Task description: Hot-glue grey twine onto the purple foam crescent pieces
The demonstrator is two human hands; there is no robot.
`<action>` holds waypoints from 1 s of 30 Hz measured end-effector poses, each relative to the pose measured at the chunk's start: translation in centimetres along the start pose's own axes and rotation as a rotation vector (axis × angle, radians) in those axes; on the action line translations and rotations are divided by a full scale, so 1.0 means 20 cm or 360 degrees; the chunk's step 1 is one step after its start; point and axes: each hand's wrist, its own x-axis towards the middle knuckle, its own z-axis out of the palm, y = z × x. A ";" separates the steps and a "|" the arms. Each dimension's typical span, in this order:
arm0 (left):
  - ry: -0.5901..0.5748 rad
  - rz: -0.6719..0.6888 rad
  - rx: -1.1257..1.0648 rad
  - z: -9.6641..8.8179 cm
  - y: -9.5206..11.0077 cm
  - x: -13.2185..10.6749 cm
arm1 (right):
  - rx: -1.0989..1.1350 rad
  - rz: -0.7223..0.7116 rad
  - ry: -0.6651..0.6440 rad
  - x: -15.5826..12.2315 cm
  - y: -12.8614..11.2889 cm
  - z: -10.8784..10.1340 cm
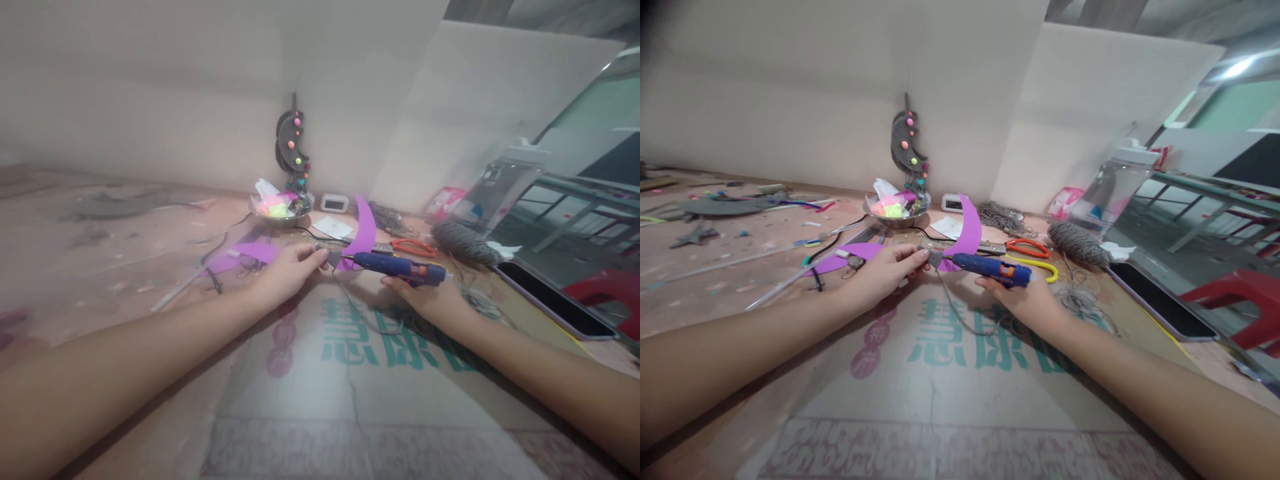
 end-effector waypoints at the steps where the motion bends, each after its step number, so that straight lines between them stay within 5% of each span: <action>1: -0.0006 0.0001 0.0005 0.00 0.00 0.00 | -0.0005 -0.0005 0.0001 0.00 0.00 0.00; 16: -0.0025 0.0035 0.0060 0.00 0.00 0.00 | -0.0122 -0.0119 0.0144 0.00 0.03 0.00; 30: 0.0019 0.0004 -0.0027 0.00 -0.03 0.02 | 0.0035 -0.0187 -0.0140 0.00 -0.03 -0.05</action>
